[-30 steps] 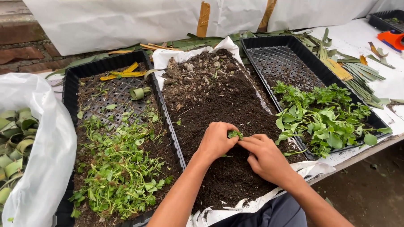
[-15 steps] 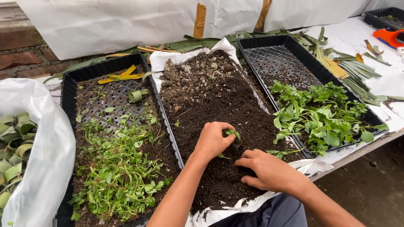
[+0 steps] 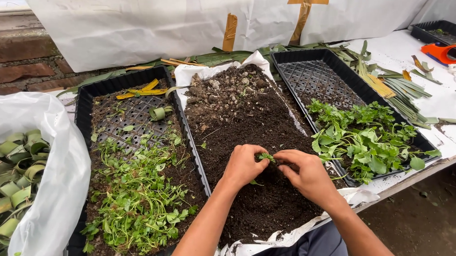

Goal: The person is transplanting small green seedlings from a holding tray into a tray filled with dark soil, one by one.

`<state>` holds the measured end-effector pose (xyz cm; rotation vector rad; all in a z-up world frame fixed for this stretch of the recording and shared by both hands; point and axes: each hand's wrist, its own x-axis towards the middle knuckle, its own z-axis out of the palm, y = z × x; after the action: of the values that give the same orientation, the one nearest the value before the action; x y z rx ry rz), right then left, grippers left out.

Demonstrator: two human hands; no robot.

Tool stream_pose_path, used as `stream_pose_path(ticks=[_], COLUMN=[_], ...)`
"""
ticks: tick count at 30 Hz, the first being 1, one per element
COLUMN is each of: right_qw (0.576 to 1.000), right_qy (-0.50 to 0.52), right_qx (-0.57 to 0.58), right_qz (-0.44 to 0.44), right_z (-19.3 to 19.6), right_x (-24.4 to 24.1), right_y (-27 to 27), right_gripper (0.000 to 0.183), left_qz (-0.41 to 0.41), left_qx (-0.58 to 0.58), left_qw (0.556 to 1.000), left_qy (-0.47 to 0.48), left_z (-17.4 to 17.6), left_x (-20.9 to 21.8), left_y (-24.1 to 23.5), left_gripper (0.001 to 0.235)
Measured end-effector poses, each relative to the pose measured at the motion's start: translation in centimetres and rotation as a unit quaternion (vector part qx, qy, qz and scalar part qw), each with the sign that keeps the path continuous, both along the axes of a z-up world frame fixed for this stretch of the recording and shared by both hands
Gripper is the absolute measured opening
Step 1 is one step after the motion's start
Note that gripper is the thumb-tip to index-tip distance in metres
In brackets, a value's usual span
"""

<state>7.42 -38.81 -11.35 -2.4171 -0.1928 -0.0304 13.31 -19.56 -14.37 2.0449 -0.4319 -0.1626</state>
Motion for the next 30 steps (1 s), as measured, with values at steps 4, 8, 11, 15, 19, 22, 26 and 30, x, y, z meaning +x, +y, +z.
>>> stream_pose_path(ticks=[4, 8, 11, 15, 19, 22, 26, 30], right_qw=[0.981, 0.935, 0.919, 0.938, 0.952, 0.946, 0.950, 0.971], right_qy=[-0.156, -0.221, -0.286, -0.255, -0.205, -0.227, -0.208, -0.166], right_qx=[-0.100, -0.265, -0.257, -0.219, -0.213, -0.216, -0.212, -0.116], right_qz=[0.050, 0.078, 0.086, 0.083, 0.074, 0.084, 0.101, 0.125], right_z=[-3.7, -6.4, -5.8, -4.7, -6.0, -5.6, -5.7, -3.1], right_x=[-1.0, -0.8, -0.7, -1.5, -1.5, -1.4, -1.0, -1.9], right_y=[-0.9, 0.2, 1.5, 0.2, 0.5, 0.1, -0.2, 0.1], right_gripper=[0.028, 0.036, 0.041, 0.032, 0.036, 0.037, 0.045, 0.041], left_qz=[0.002, 0.001, -0.046, -0.025, -0.001, -0.003, -0.001, -0.008], left_qx=[-0.007, -0.022, 0.050, 0.072, 0.111, 0.116, 0.099, 0.073], left_qw=[1.000, 1.000, 0.997, 0.997, 0.992, 0.991, 0.995, 0.997], left_qy=[-0.009, -0.015, -0.032, -0.017, 0.057, 0.066, 0.014, 0.021], left_z=[0.0, -0.3, -0.2, 0.0, 1.0, 1.5, 0.5, 0.8], left_x=[-0.3, -0.1, 0.4, 0.7, 0.2, -0.1, 0.2, 0.0], left_y=[0.0, 0.1, 0.1, -1.5, -0.8, -0.8, -0.4, -0.2], left_gripper=[0.019, 0.018, 0.017, 0.023, 0.024, 0.025, 0.025, 0.024])
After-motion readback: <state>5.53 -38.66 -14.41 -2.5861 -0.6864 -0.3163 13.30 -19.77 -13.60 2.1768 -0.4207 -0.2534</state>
